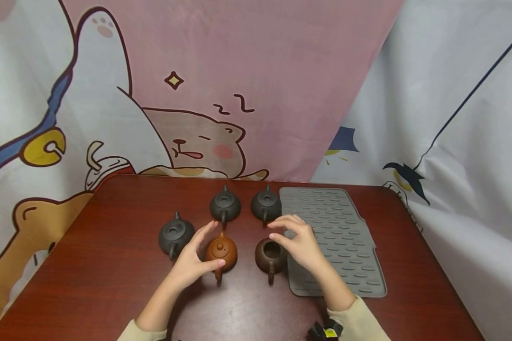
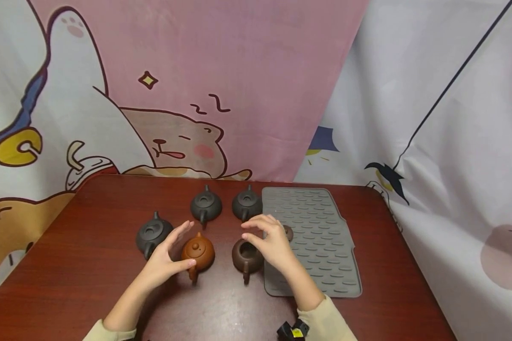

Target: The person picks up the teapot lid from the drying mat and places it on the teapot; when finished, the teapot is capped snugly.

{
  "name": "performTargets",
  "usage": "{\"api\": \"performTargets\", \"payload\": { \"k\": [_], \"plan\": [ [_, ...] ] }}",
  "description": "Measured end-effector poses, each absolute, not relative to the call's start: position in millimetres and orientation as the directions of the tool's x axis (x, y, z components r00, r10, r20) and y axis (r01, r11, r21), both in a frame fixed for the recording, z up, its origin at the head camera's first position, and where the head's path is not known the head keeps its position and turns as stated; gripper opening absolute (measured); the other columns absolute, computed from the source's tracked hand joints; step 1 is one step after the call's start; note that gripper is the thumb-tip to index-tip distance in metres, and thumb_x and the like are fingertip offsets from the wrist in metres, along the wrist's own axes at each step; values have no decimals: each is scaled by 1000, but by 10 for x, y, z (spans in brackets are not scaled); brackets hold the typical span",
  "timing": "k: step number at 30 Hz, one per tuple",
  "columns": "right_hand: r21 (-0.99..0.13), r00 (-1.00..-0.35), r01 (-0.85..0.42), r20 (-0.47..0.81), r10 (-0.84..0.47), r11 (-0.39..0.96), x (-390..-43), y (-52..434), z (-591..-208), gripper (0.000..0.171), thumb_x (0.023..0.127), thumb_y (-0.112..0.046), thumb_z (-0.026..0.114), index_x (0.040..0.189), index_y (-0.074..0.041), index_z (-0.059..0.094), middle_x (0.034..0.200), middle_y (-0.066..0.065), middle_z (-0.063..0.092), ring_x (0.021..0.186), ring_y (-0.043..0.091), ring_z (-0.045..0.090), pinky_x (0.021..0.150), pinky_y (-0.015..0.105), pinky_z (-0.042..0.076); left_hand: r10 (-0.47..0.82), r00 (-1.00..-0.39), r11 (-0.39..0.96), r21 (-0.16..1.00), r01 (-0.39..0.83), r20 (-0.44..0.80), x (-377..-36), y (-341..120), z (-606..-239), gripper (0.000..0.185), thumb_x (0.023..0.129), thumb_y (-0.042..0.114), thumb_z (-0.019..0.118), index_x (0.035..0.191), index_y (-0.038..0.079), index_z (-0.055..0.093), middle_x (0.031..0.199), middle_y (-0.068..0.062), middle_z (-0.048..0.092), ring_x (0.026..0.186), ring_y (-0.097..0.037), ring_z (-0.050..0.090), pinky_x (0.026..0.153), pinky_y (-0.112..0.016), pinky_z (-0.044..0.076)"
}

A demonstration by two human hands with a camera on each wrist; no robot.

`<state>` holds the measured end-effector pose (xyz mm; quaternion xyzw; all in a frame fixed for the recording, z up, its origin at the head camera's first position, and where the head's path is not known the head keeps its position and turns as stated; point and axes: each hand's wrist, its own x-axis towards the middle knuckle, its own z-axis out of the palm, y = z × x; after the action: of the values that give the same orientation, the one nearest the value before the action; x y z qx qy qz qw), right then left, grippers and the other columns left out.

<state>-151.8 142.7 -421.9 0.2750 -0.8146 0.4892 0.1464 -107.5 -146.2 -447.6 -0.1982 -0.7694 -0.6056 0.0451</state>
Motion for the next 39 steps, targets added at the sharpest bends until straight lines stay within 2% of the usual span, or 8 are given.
{"api": "performTargets", "payload": {
  "k": [2, 6, 9, 15, 20, 26, 33, 39],
  "plan": [
    [-712, -815, -579, 504, -285, 397, -1529, 1526, -4236, 23, 78, -9, 79, 99, -15, 74, 99, -8, 66, 85, 13, 53, 69, 35, 45, 262, -912, 166, 916, 364, 315, -1085, -1433, -4469, 87, 73, 3, 82, 147, 6, 35, 144, -12, 41, 130, -25, 40, 106, -30, 30],
    [-726, -848, -529, 469, -246, 440, -1541, 1737, -4277, 23, 79, -9, 78, 101, -14, 74, 100, -6, 65, 75, 12, 49, 59, 30, 42, 286, -902, 162, 911, 379, 324, -1071, -1333, -4370, 89, 74, 10, 83, 148, 11, 34, 146, -5, 40, 131, -22, 39, 107, -42, 30],
    [-749, -875, -482, 436, -210, 455, -1553, 1890, -4312, 22, 80, -8, 77, 102, -10, 73, 101, -3, 65, 76, 17, 51, 62, 31, 45, 307, -893, 179, 901, 394, 329, -1054, -1241, -4297, 91, 73, 14, 84, 149, 12, 34, 149, -3, 37, 132, -25, 38, 104, -54, 28],
    [-755, -908, -406, 394, -138, 515, -1596, 2143, -4430, 23, 82, -11, 76, 104, -10, 73, 104, 0, 65, 84, 23, 50, 64, 32, 40, 347, -881, 188, 897, 400, 321, -1031, -1035, -4232, 92, 72, 15, 85, 149, 16, 34, 150, 2, 35, 136, -22, 31, 105, -57, 24],
    [-756, -924, -361, 370, -99, 546, -1644, 2277, -4551, 23, 82, -12, 76, 105, -9, 73, 102, 1, 65, 81, 16, 47, 56, 28, 36, 366, -878, 169, 906, 389, 309, -1005, -854, -4188, 94, 69, 6, 85, 148, 10, 34, 149, -2, 36, 135, -24, 33, 105, -56, 24],
    [-763, -944, -306, 321, -77, 570, -1696, 2359, -4660, 23, 82, -14, 76, 105, -9, 73, 104, 3, 65, 80, 17, 47, 56, 26, 39, 394, -891, 148, 941, 305, 227, -897, -646, -3902, 88, 72, 5, 83, 146, 3, 36, 147, -12, 36, 135, -26, 31, 105, -56, 23],
    [-760, -945, -304, 316, -83, 575, -1749, 2396, -4825, 24, 81, -15, 78, 104, -9, 73, 104, 4, 66, 82, 18, 50, 64, 27, 44, 425, -878, 158, 938, 310, 219, -1074, -475, -4428, 92, 73, 22, 85, 149, 18, 34, 149, -1, 32, 135, -20, 33, 107, -46, 27],
    [-762, -941, -313, 329, -78, 566, -1791, 2380, -4904, 22, 80, -14, 78, 102, -9, 73, 99, 2, 66, 84, 17, 54, 70, 27, 43, 407, -892, 197, 935, 296, 196, -1111, -424, -4633, 93, 72, 27, 85, 149, 13, 33, 150, -6, 31, 134, -19, 32, 106, -46, 28]
  ]
}}
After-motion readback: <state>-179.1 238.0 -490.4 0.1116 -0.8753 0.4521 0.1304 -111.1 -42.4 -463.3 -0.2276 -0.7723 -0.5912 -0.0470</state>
